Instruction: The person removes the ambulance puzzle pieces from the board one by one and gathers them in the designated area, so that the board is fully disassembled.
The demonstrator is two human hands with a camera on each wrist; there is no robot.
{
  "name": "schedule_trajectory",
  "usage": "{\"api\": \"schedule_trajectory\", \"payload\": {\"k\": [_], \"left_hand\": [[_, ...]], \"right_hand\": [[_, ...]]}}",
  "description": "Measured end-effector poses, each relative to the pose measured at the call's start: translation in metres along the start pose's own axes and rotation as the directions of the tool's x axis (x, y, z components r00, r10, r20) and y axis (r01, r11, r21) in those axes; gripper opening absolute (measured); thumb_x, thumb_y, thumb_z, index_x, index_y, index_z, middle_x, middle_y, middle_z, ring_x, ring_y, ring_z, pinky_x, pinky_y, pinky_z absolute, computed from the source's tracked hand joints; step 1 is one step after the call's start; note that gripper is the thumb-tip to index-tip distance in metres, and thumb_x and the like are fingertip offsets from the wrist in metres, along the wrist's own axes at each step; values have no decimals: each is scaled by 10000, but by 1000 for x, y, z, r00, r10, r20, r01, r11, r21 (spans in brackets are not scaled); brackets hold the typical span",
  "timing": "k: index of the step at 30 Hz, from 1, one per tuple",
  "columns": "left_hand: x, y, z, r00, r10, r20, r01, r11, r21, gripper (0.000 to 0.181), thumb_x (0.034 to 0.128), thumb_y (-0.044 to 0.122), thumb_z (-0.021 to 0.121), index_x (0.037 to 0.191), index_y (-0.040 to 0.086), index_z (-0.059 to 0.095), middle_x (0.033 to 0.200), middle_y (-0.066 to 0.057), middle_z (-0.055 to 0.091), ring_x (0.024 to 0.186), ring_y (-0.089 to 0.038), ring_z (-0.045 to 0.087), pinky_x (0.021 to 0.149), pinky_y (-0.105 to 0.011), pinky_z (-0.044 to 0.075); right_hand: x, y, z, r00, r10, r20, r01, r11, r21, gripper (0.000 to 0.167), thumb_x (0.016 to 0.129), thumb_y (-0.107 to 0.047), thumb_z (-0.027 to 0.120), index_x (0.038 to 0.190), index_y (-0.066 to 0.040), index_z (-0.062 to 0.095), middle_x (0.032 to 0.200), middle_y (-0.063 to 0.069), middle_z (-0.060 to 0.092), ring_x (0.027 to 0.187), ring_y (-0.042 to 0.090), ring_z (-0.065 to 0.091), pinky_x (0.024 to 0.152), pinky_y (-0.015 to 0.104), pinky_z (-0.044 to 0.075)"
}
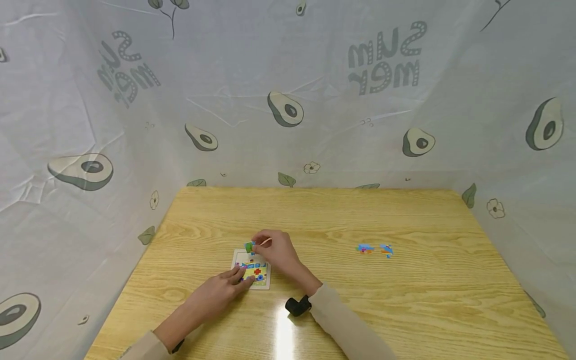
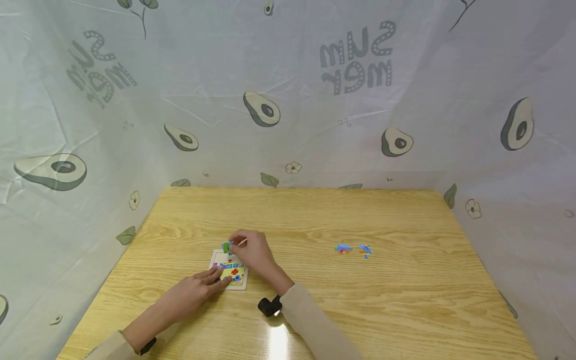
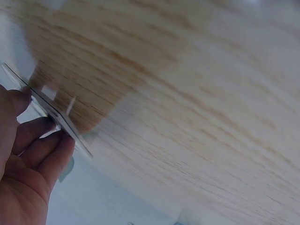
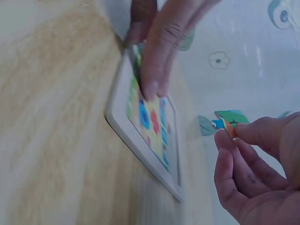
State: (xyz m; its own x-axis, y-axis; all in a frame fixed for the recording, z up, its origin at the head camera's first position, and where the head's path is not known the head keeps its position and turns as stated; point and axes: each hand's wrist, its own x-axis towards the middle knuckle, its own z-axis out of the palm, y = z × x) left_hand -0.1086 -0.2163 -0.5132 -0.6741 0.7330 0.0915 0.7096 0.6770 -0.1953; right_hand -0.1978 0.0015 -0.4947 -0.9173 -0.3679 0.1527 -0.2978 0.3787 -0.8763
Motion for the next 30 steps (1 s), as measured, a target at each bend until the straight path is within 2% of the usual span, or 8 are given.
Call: {"api": "schedule_trajectory", "payload": {"k": [6, 10, 17, 23, 30], "left_hand": [[-1, 0, 0, 1000, -10, -9, 10, 1000, -16, 468, 968, 28, 688, 1413, 174, 682, 1382, -208, 699, 1270, -341, 703, 945, -411, 644], [-1, 0, 0, 1000, -14, -18, 14, 1000, -19, 489, 956, 22, 706, 1419, 177, 679, 1380, -212, 699, 1263, -349, 706, 922, -416, 651], [-2, 1, 1, 1000, -12, 5, 12, 1000, -19, 471, 977, 33, 682, 1426, 174, 671, 1409, -202, 684, 1289, -339, 692, 955, -410, 640], [-1, 1, 1, 1000, -9, -7, 9, 1000, -19, 457, 988, 49, 674, 1429, 170, 668, 1417, -198, 680, 1286, -344, 692, 906, -407, 656], [-1, 0, 0, 1000, -9, 20, 9, 1000, 0, 450, 997, 60, 666, 1432, 177, 665, 1424, -186, 678, 1293, -332, 690, 912, -389, 655]], "right_hand": [[-2, 3, -20, 1000, 9, -29, -8, 1000, 18, 137, 959, -158, 776, 1087, -121, 806, 1016, 55, 806, 902, 153, 737, 810, 283, 621], [-3, 3, -31, 999, 10, -39, -9, 1000, 23, 125, 952, -160, 787, 1064, -110, 809, 973, 70, 809, 850, 136, 742, 759, 263, 621], [-10, 6, -50, 997, 58, -55, -55, 997, 63, 117, 939, -126, 791, 1054, -112, 813, 935, 78, 808, 808, 129, 749, 714, 253, 615], [-17, 24, -73, 992, 106, -66, -102, 993, 55, 125, 934, -119, 791, 1055, -102, 815, 928, 97, 807, 814, 150, 749, 709, 293, 624], [-27, 46, -100, 988, 145, -54, -144, 989, 15, 158, 949, -139, 782, 1093, -79, 808, 972, 129, 809, 876, 200, 764, 748, 310, 623]]}}
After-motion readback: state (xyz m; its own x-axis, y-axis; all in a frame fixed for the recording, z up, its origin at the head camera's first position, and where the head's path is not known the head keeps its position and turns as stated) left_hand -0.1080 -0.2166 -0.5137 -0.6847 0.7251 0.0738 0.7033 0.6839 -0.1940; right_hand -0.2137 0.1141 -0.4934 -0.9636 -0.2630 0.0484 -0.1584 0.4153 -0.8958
